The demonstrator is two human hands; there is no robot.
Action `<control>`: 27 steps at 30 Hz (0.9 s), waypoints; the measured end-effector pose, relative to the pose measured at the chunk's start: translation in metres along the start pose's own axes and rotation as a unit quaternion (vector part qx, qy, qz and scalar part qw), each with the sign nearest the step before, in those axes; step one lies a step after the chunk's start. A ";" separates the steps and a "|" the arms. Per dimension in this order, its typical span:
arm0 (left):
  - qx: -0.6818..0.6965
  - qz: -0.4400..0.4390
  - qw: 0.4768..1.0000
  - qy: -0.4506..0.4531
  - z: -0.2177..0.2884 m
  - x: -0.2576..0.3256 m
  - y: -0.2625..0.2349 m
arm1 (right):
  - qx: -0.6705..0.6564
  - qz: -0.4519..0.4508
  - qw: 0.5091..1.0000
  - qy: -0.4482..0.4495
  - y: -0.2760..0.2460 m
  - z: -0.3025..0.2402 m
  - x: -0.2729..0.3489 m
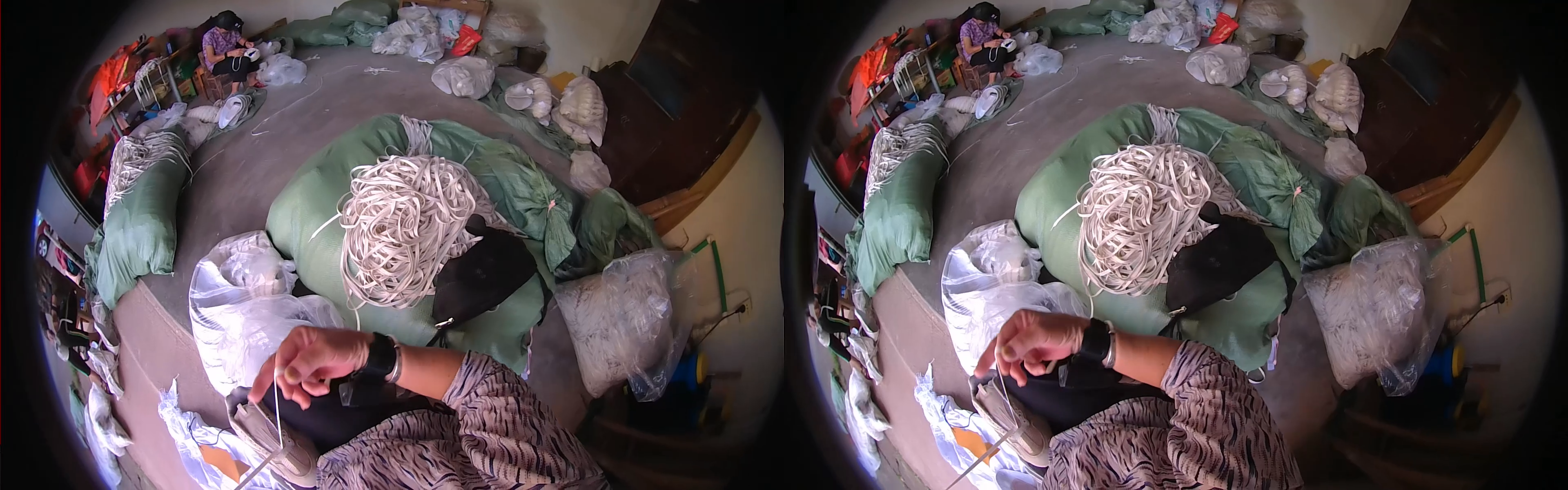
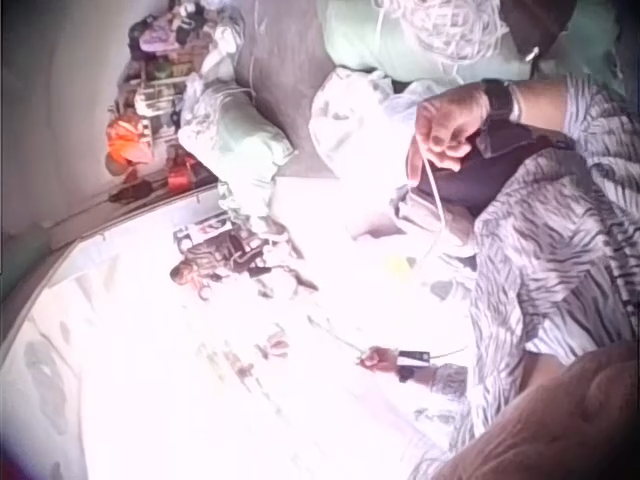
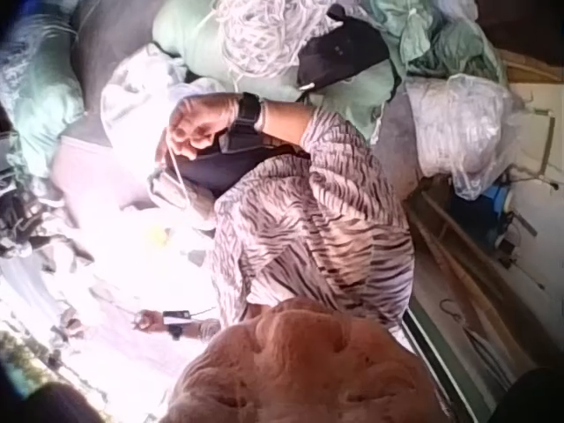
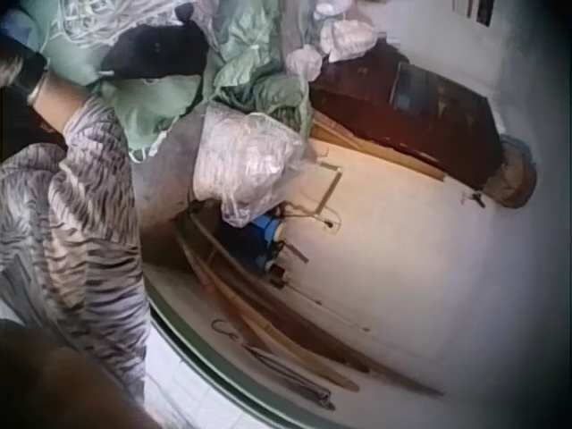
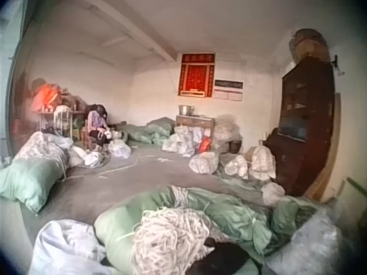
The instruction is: Lacing a pair of white sneakers while sitting in a factory workspace.
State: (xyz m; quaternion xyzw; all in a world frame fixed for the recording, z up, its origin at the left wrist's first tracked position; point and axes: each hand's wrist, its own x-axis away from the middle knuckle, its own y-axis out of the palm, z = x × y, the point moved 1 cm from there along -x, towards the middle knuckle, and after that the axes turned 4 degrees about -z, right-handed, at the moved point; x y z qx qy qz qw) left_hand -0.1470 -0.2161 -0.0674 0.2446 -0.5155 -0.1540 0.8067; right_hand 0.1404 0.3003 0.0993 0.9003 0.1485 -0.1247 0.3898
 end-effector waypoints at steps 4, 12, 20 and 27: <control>0.040 0.086 0.990 0.105 0.005 0.118 -0.077 | -0.039 0.061 0.977 -0.202 -0.028 -0.066 0.032; 0.106 0.291 0.906 0.289 -0.061 0.402 -0.143 | 0.141 0.230 0.895 -0.356 -0.066 -0.192 0.191; 0.087 0.386 0.848 0.354 -0.062 0.480 -0.111 | 0.230 0.596 0.662 -0.392 -0.075 -0.240 0.284; 0.023 0.379 0.848 0.371 0.017 0.428 -0.085 | 0.213 0.471 0.805 -0.291 -0.150 -0.277 0.408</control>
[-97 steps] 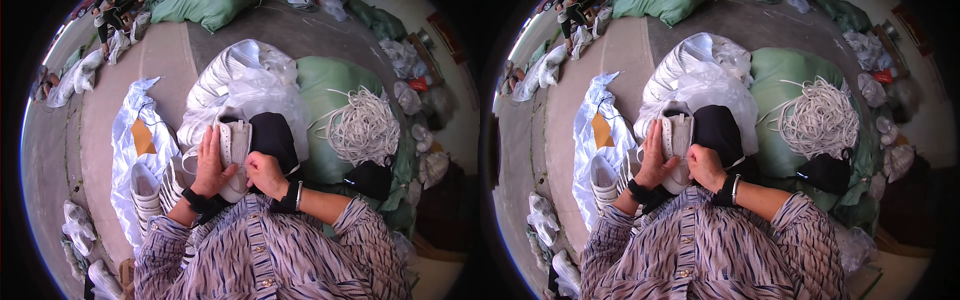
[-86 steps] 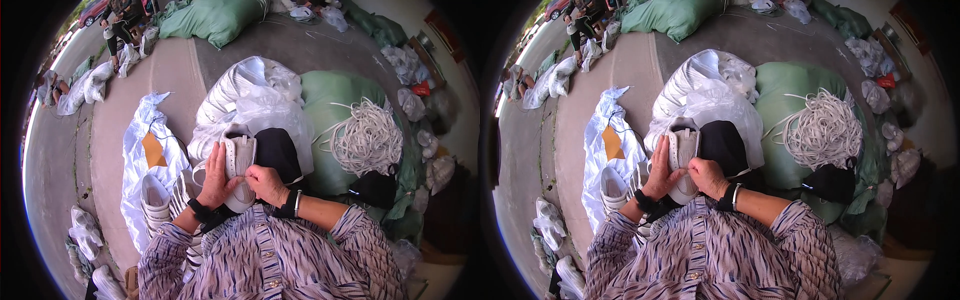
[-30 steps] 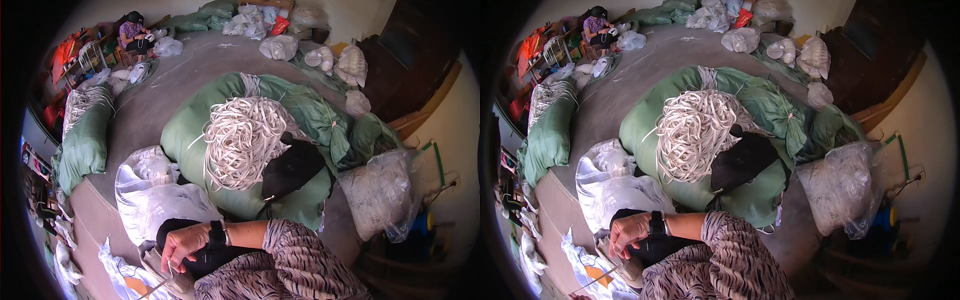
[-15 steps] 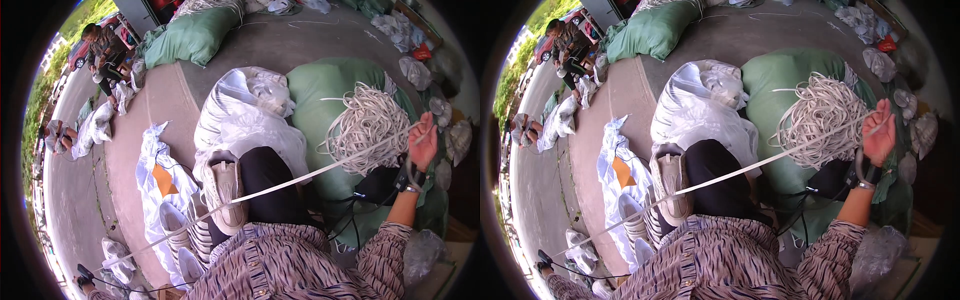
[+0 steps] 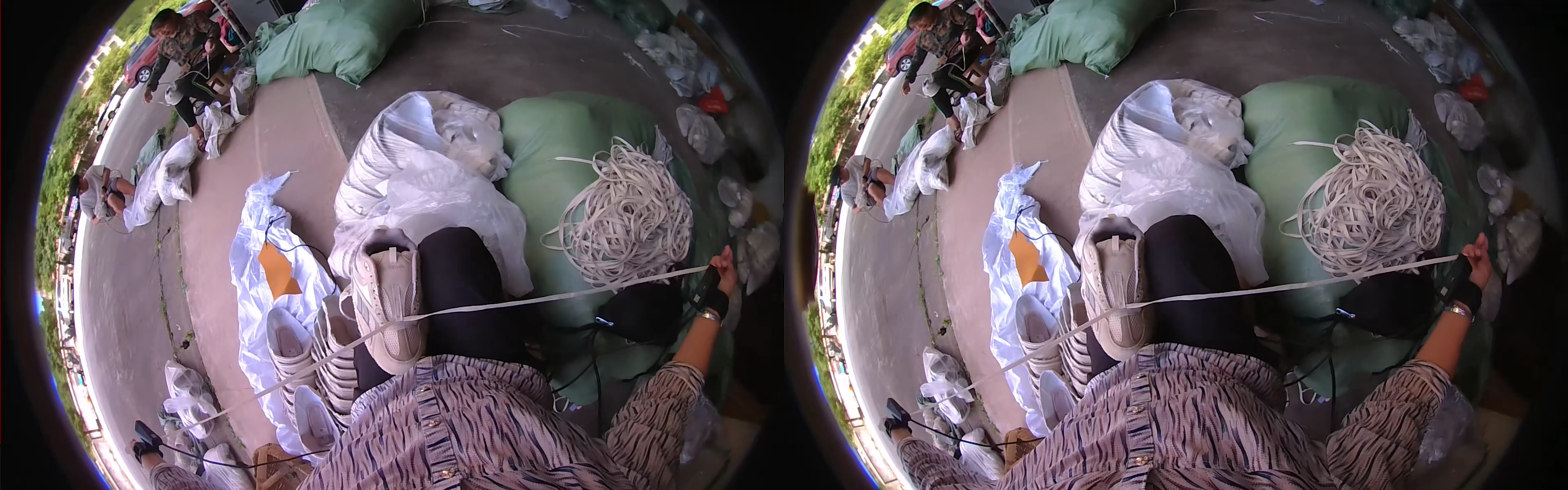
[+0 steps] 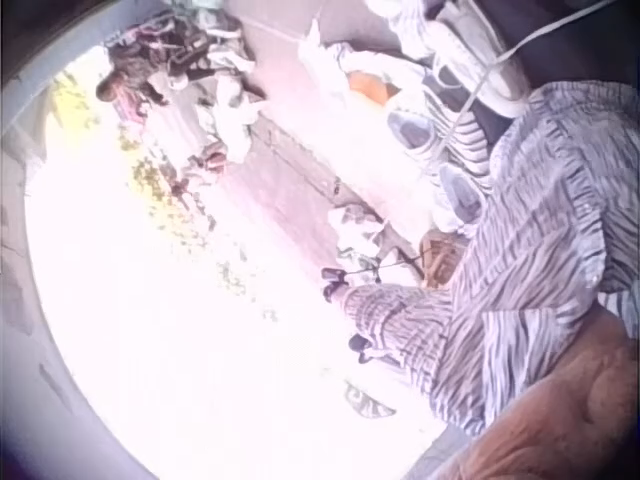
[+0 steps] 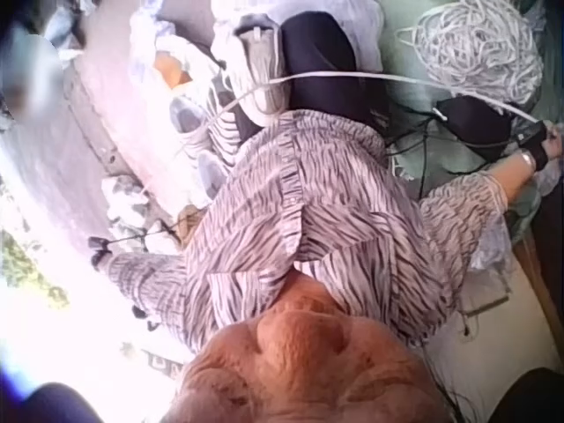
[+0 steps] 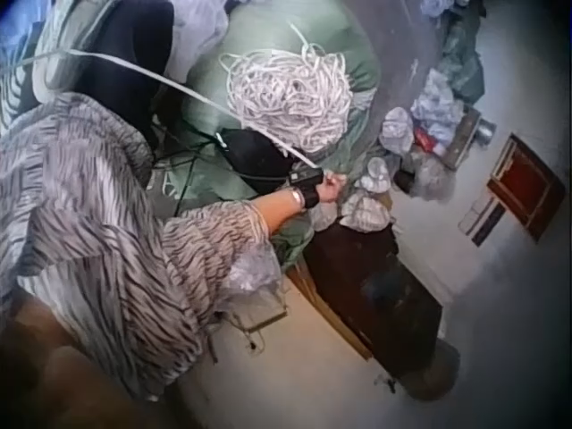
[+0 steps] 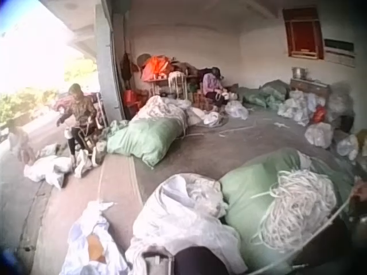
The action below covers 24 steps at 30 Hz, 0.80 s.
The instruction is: Lacing a pair of white sneakers while sitting in a factory workspace.
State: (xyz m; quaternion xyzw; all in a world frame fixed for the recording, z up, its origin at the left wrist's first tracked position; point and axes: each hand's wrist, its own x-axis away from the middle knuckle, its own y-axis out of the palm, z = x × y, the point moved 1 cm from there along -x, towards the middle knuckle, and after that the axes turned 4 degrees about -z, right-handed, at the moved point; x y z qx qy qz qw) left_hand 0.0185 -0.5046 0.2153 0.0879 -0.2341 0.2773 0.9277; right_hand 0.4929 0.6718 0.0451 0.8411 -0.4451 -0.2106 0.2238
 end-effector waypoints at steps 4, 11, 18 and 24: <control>-0.028 -0.075 0.997 -0.014 -0.038 -0.057 0.111 | 0.157 0.135 0.978 -0.007 0.235 0.106 0.019; -0.208 -0.368 0.905 -0.046 -0.243 0.006 0.377 | 0.283 -0.304 0.883 0.216 0.460 0.317 0.148; -0.368 -0.616 0.673 0.179 -0.313 0.172 0.465 | 0.542 -0.434 0.720 0.005 0.477 0.331 0.202; -0.461 -0.574 0.647 0.200 -0.312 0.169 0.475 | 0.526 -0.445 0.722 0.063 0.465 0.325 0.217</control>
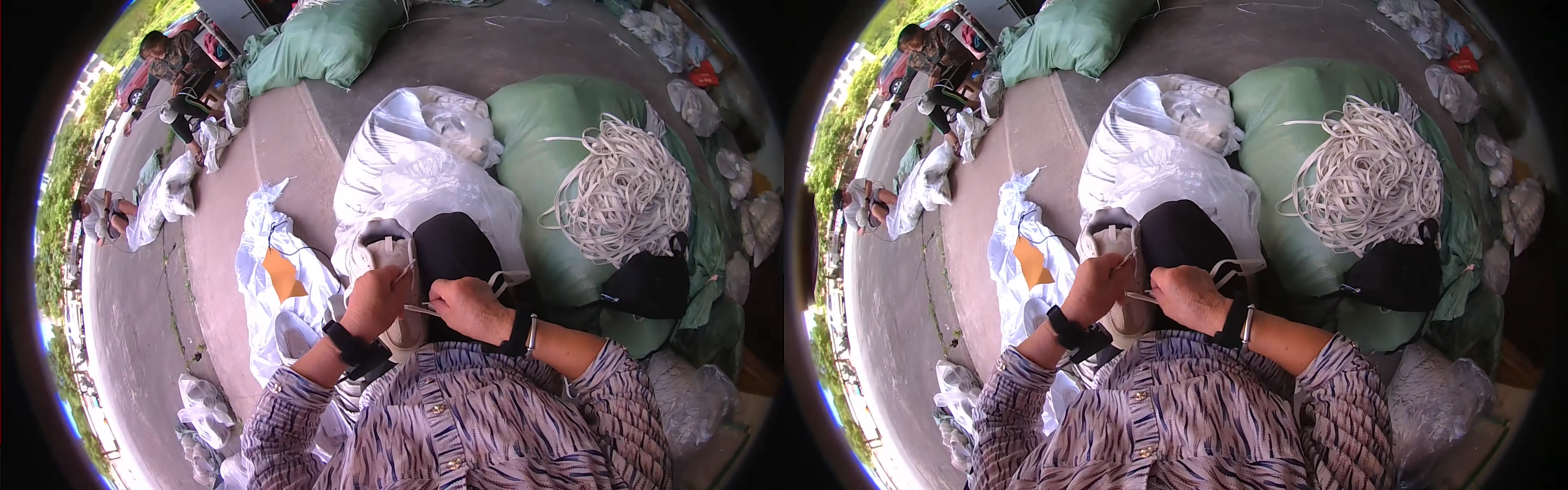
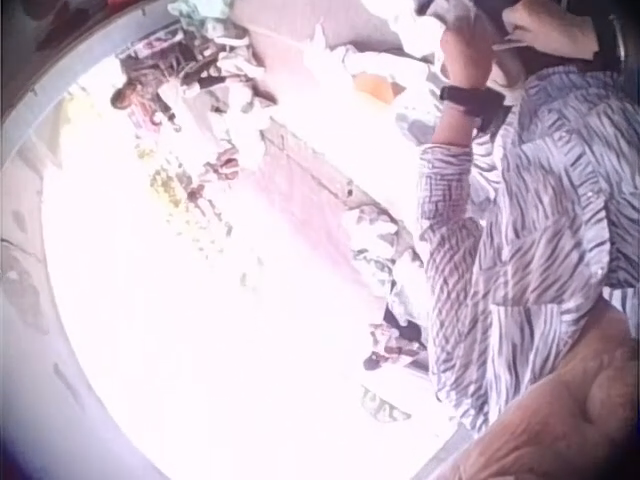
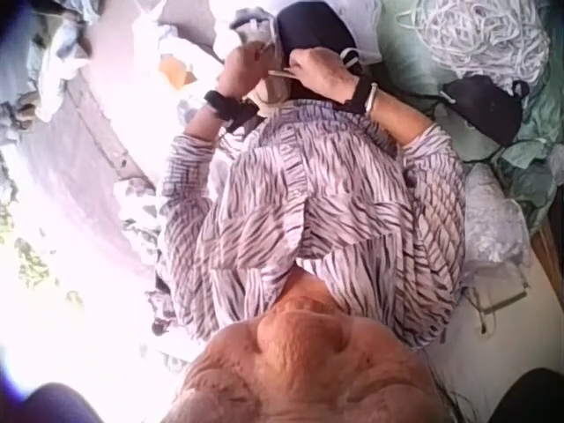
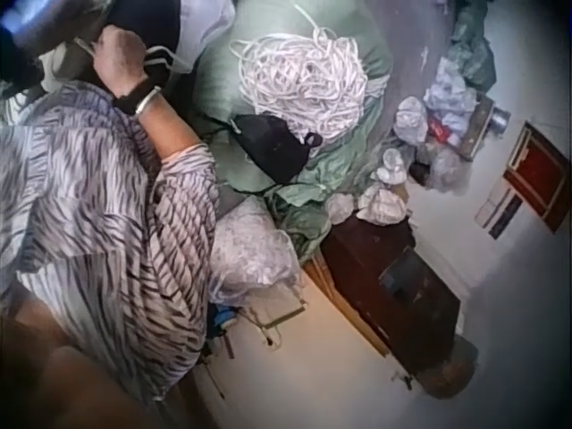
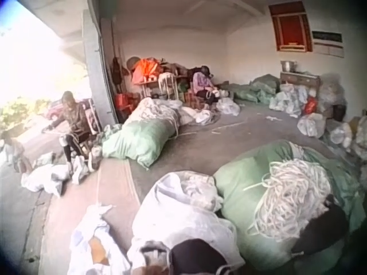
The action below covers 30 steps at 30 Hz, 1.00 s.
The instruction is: Lacing a pair of white sneakers while sitting in a factory workspace.
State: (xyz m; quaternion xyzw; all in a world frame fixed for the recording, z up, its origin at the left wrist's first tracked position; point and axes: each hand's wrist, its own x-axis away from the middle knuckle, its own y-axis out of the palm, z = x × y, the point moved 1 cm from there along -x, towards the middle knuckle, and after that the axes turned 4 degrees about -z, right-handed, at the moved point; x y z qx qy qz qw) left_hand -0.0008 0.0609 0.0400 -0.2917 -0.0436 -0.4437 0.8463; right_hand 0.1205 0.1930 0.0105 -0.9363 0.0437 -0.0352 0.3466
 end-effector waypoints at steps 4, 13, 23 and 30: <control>-0.183 -0.136 0.974 -0.002 0.006 -0.014 -0.004 | 0.019 0.015 1.000 0.007 0.004 -0.006 -0.003; -0.195 -0.249 0.948 -0.021 0.018 -0.017 -0.010 | 0.033 0.015 0.999 -0.004 0.005 -0.012 -0.003; -0.360 -0.158 0.919 0.033 0.002 -0.013 -0.001 | 0.060 -0.004 0.998 0.018 0.010 -0.017 -0.001; -0.427 -0.116 0.897 0.018 0.013 -0.003 0.009 | 0.034 0.010 0.999 -0.006 0.014 -0.017 -0.006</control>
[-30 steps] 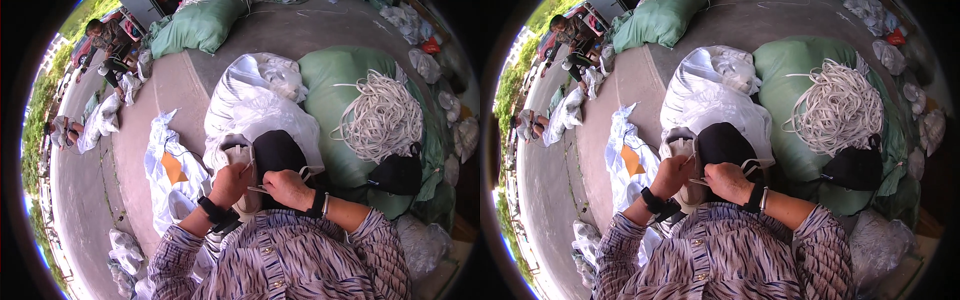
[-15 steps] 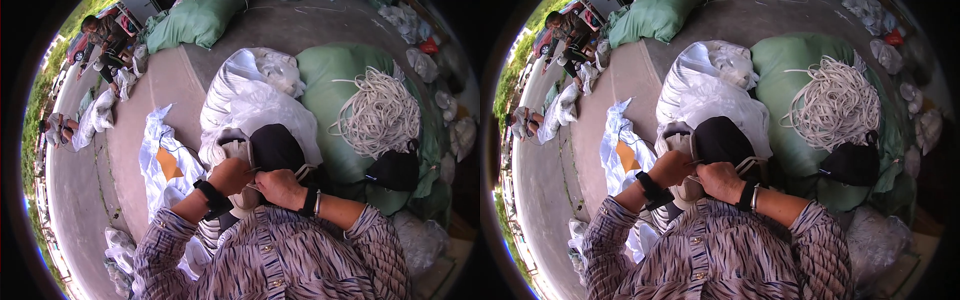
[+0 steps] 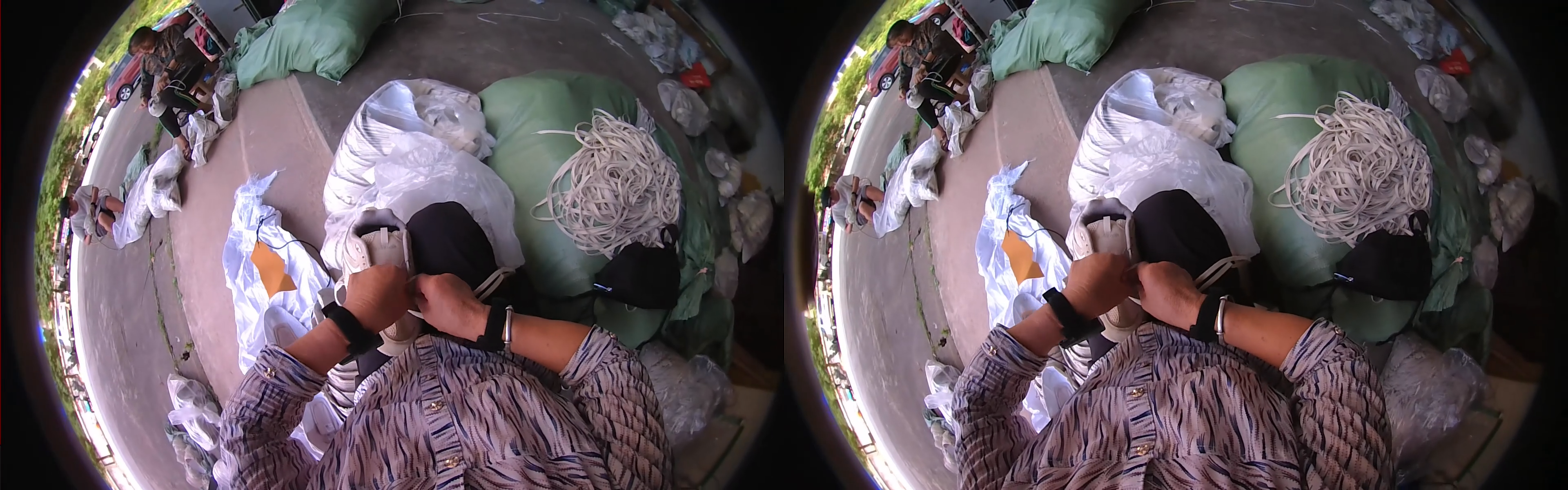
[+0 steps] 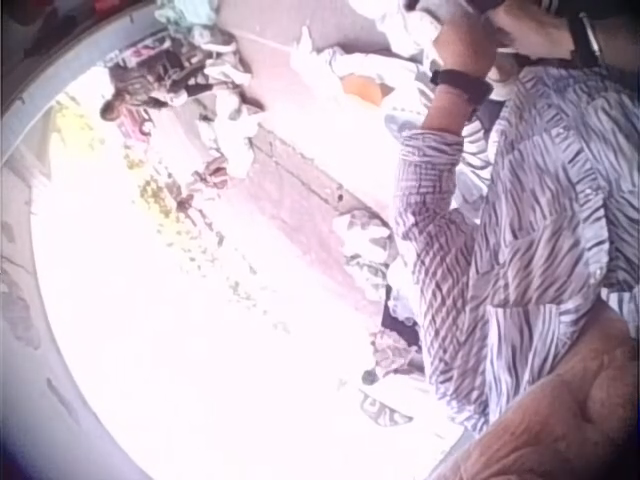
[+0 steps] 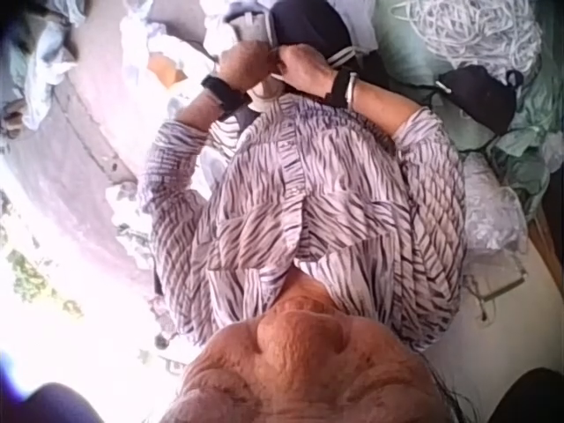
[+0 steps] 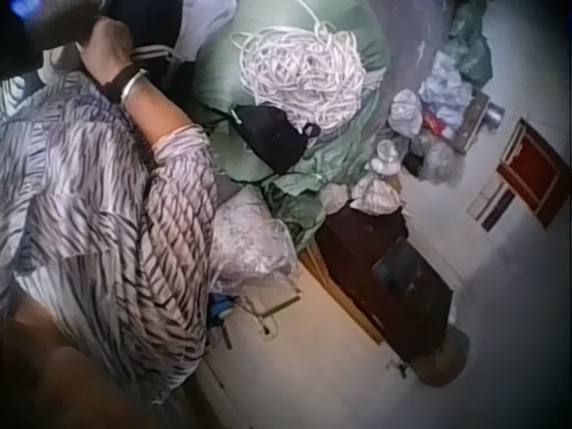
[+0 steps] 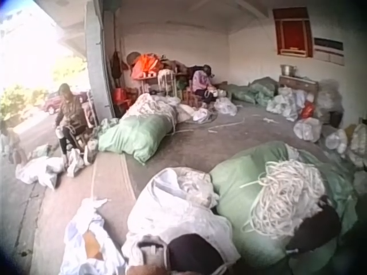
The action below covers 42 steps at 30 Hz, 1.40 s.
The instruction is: Lacing a pair of white sneakers while sitting in a factory workspace.
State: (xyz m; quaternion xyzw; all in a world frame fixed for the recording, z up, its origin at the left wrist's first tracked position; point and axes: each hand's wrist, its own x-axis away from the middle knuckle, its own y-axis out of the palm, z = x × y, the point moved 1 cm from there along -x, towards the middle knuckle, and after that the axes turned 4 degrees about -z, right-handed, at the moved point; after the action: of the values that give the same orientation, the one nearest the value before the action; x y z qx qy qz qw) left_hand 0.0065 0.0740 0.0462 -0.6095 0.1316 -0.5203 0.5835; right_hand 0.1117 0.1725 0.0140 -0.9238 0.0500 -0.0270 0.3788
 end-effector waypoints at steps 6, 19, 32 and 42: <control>0.025 0.049 0.998 -0.017 0.016 0.025 0.009 | -0.384 -0.153 0.873 0.259 -0.004 -0.005 -0.008; 0.719 0.265 0.641 -0.032 -0.024 0.028 0.026 | 0.203 -0.111 0.941 -0.248 -0.022 0.009 -0.032; 0.050 -0.074 0.985 0.150 -0.044 -0.029 0.009 | 0.158 -0.100 0.933 -0.307 -0.023 0.019 -0.033; 0.063 -0.378 0.924 -0.003 -0.008 -0.050 -0.033 | 0.193 -0.032 0.923 -0.331 -0.001 0.026 -0.039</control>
State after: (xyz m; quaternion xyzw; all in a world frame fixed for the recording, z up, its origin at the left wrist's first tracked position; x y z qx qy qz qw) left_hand -0.0359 0.1172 0.0488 -0.5774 -0.1432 -0.7079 0.3807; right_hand 0.0752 0.1952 -0.0043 -0.7906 -0.1137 0.2587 0.5433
